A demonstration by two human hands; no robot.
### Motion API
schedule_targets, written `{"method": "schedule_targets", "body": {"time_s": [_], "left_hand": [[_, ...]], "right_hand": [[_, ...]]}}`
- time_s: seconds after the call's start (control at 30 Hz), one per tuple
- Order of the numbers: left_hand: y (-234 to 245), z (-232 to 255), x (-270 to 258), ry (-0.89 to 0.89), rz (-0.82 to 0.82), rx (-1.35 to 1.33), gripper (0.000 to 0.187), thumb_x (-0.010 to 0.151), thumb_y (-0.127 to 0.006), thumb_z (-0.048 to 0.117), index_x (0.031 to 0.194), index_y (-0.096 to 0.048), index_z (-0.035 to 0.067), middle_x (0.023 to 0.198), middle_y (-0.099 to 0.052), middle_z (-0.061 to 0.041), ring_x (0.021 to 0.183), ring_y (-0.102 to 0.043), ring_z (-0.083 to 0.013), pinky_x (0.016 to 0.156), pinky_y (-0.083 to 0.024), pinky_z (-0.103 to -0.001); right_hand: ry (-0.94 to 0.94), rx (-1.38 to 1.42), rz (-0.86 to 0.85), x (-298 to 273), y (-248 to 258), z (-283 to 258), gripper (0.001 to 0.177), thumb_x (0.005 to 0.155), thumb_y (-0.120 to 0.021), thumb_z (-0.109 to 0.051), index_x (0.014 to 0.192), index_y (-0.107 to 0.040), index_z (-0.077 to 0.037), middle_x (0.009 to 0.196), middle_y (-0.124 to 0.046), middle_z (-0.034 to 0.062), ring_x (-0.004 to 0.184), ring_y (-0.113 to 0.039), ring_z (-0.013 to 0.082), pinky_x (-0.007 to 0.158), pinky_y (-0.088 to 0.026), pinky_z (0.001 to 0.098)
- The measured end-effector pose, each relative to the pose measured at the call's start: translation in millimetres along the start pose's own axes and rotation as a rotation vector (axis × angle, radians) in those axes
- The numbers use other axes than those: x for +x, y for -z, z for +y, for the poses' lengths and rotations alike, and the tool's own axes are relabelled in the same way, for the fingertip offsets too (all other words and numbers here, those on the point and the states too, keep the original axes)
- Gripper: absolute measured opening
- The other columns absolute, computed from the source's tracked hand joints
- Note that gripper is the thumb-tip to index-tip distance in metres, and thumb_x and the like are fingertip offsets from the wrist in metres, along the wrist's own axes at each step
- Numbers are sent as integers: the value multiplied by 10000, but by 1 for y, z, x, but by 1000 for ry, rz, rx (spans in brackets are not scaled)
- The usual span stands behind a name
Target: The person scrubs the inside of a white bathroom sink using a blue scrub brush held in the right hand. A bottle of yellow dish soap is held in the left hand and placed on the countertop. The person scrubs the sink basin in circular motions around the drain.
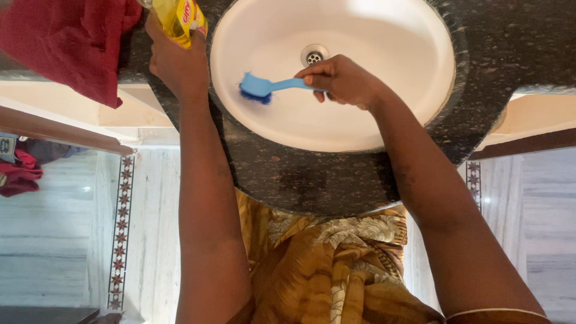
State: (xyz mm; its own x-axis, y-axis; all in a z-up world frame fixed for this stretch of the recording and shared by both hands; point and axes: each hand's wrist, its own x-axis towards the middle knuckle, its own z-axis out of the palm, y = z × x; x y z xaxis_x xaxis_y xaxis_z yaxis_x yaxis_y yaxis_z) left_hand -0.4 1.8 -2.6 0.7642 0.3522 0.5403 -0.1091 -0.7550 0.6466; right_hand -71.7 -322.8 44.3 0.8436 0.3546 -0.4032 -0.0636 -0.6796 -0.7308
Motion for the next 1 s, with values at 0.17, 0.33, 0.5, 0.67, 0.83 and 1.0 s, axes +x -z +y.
{"method": "schedule_targets", "body": {"time_s": [0.17, 0.33, 0.5, 0.67, 0.83, 1.0], "left_hand": [[0, 4, 0, 58, -29, -44, 777, 915, -850, 301, 1505, -366, 157, 1292, -717, -103, 1208, -664, -309, 1089, -357, -498], [1, 1, -1, 32, -42, -13, 781, 939, -836, 303, 1519, -336, 145, 1303, -703, -100, 1221, -656, -279, 1116, -307, -505], [3, 6, 0, 36, -36, -14, 793, 915, -842, 298, 1511, -345, 138, 1308, -701, -99, 1215, -644, -295, 1088, -316, -504], [5, 4, -1, 69, -78, 10, 792, 945, -835, 314, 1534, -335, 139, 1313, -696, -97, 1238, -648, -285, 1127, -310, -505], [4, 6, -1, 19, -42, -31, 812, 920, -849, 299, 1517, -326, 127, 1323, -695, -110, 1241, -639, -290, 1103, -298, -514], [0, 1, 1, 62, -60, 17, 805, 942, -862, 338, 1518, -336, 140, 1292, -690, -129, 1226, -648, -288, 1145, -291, -514]], "right_hand": [[-284, -609, 526, 3, 54, 53, 274, 1058, -534, -239, 1237, -737, -195, 956, -730, 89, 787, -689, 255, 724, -568, 465], [-243, -683, 451, 13, 35, 51, 315, 1049, -512, -194, 1302, -693, -245, 1054, -748, 96, 865, -706, 285, 785, -577, 478], [70, -265, -26, 7, -31, -25, 446, 1054, -505, -320, 1484, -520, -206, 890, -738, 90, 755, -684, 133, 818, -573, 382], [-66, -268, -45, 7, -26, -24, 483, 1044, -505, -291, 1526, -474, -287, 915, -758, 82, 769, -676, 152, 823, -564, 402], [-224, -618, 528, 13, 46, 56, 350, 1006, -626, -173, 1333, -689, -284, 1153, -725, 111, 990, -698, 325, 853, -558, 476], [-255, -675, 735, 7, 57, 71, 297, 962, -612, -119, 1185, -769, -239, 1120, -718, 146, 977, -693, 363, 821, -560, 496]]}}
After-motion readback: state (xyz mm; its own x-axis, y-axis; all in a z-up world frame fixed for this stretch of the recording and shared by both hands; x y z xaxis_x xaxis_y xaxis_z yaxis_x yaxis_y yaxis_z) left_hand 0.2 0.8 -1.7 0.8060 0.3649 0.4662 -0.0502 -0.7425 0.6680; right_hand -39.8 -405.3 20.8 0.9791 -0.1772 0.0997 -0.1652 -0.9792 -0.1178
